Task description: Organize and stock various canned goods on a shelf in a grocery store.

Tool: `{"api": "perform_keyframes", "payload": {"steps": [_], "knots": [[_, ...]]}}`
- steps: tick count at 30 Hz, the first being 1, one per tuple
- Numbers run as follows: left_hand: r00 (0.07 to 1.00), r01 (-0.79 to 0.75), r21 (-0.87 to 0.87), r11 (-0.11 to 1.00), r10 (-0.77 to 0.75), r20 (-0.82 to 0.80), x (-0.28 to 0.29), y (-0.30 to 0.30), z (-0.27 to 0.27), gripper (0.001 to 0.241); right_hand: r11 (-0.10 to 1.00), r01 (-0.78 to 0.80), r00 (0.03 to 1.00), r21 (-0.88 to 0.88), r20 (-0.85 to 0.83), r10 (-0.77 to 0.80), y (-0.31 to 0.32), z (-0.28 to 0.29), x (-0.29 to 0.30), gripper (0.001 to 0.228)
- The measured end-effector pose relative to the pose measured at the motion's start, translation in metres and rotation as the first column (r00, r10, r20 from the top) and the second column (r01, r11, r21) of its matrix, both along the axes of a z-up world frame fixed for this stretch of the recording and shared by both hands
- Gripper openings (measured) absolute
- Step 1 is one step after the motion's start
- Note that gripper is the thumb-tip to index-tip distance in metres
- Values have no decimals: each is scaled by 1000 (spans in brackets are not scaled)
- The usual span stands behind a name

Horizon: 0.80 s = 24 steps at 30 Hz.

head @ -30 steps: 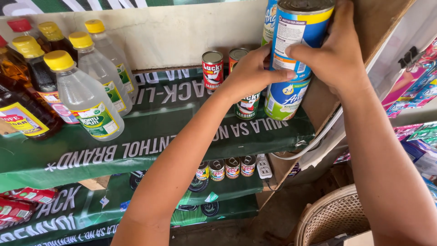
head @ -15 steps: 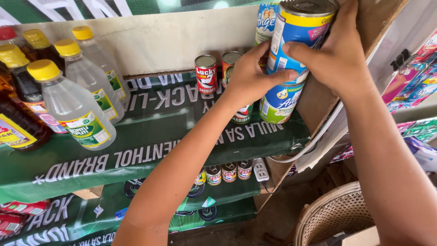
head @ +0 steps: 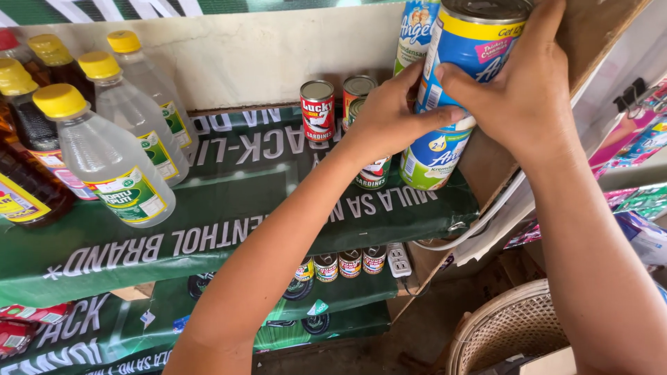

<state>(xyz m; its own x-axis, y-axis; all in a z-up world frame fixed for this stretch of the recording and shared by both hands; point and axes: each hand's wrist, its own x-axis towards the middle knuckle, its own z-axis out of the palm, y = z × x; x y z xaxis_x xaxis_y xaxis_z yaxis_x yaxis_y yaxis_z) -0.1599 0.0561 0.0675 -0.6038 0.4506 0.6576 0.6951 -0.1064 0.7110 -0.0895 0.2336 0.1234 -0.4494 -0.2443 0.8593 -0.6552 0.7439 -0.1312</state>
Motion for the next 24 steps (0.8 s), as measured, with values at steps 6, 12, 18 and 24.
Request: {"api": "perform_keyframes", "payload": {"steps": [6,12,18,24], "knots": [[983,-160,-39,986,156,-94,-3,2,-3,77,997,-68,996,-28,-63,66,0,-7,-9,67],[966,-219,-4,976,216,-142,-3,2,-6,77,999,-11,999,-52,43,13,-8,2,2,67],[934,-277,-22,961,264,-240,-8,1,-10,78,996,55,992,73,-118,-47,-2,-7,-8,76],[939,-299,-43,953,286,-190,-2,7,-5,82,996,78,989,-44,126,-72,-11,7,7,75]]}}
